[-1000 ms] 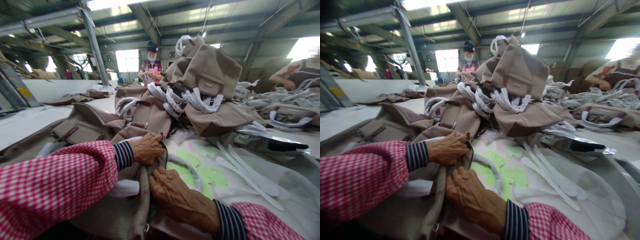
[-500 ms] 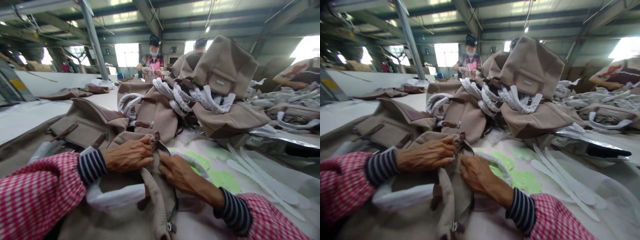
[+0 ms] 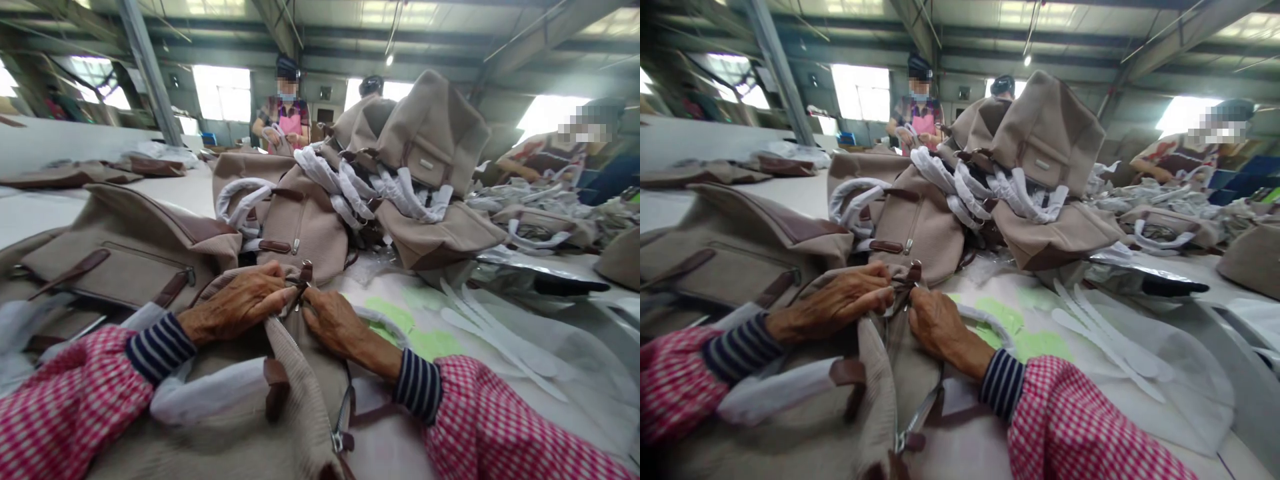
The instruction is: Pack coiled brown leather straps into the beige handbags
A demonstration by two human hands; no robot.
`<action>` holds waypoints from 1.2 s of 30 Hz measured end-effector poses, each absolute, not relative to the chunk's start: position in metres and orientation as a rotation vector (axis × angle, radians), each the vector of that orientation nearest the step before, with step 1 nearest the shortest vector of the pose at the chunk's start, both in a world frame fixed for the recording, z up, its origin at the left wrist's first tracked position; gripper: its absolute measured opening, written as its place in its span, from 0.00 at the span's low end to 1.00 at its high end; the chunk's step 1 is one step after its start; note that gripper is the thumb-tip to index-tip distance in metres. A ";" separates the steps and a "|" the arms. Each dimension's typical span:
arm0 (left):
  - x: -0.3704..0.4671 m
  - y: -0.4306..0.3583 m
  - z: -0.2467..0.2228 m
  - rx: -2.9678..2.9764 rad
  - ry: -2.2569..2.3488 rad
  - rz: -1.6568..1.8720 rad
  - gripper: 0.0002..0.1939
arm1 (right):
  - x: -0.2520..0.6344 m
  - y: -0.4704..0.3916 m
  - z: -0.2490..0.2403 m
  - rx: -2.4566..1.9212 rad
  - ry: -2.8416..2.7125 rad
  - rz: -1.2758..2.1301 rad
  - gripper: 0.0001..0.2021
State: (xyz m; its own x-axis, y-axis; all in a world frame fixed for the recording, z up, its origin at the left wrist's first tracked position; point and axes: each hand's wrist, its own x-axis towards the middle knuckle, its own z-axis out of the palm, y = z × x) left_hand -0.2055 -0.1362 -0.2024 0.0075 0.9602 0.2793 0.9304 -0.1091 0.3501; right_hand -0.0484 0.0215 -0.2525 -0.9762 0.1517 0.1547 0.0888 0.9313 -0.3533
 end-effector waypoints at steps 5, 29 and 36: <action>-0.204 -0.139 -0.206 2.161 2.050 0.726 0.26 | -0.050 0.009 -0.244 -0.100 -3.049 0.189 0.13; -0.220 -0.148 -0.207 2.211 1.803 0.707 0.24 | -0.041 0.022 -0.226 0.093 -3.090 0.689 0.07; -0.222 -0.152 -0.174 2.217 1.749 0.167 0.26 | -0.017 0.018 -0.246 -0.093 -2.696 1.533 0.08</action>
State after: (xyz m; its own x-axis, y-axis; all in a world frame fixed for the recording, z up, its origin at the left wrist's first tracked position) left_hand -0.2216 -0.1518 -0.1736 0.2473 0.9638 -0.1000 0.9275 -0.2056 0.3123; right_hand -0.0172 0.0181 -0.2463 -0.9974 0.0715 0.0041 0.0330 0.5100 -0.8595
